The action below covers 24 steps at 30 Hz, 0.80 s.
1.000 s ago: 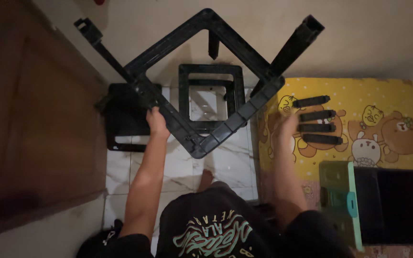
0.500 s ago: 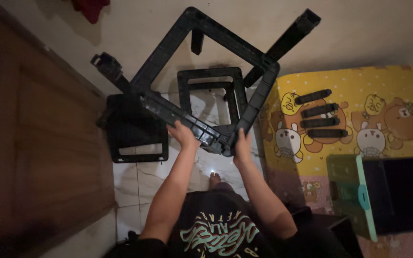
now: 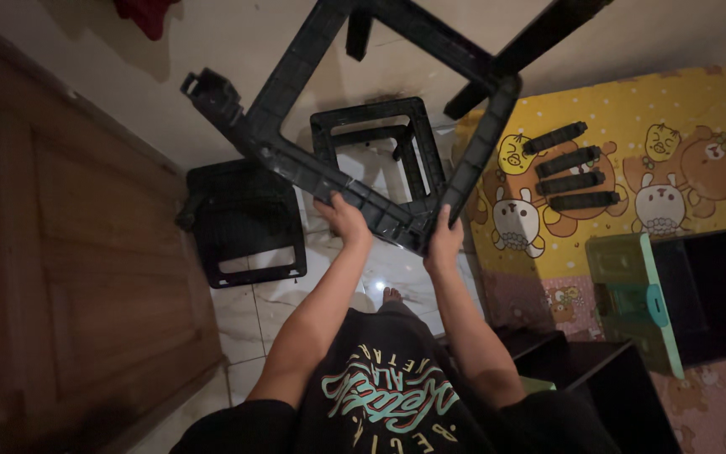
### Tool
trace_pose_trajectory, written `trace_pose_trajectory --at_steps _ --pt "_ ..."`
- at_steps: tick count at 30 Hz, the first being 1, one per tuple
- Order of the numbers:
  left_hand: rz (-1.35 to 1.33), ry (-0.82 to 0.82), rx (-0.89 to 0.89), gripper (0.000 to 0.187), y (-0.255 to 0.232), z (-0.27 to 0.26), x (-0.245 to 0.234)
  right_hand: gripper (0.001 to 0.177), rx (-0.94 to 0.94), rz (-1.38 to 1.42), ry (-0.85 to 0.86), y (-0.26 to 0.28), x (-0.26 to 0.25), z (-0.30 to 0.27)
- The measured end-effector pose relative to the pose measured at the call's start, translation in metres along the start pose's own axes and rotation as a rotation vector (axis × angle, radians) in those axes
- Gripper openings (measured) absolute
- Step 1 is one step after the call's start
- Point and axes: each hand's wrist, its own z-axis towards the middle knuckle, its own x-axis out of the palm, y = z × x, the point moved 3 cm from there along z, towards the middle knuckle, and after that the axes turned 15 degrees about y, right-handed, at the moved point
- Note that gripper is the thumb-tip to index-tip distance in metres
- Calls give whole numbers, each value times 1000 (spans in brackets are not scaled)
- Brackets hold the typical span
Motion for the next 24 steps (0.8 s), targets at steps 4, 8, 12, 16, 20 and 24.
trace_pose_trajectory --at_steps 4,8,12,16,20,24 --pt "-84 73 77 56 -10 -8 11 34 -78 -2 23 8 -11 3" --pt "-208 170 31 58 -19 -23 12 32 -65 5 -17 8 -15 1" --pt "-245 250 40 62 -28 -35 14 32 -57 19 30 15 -24 6" --pt "-279 309 -36 70 -23 -36 18 32 0 -3 60 26 -35 19" --pt "-244 330 10 75 -19 -39 18 31 -66 -19 106 37 -41 34" --pt "-199 383 -9 74 -23 -45 9 31 -127 -83 170 49 -50 39"
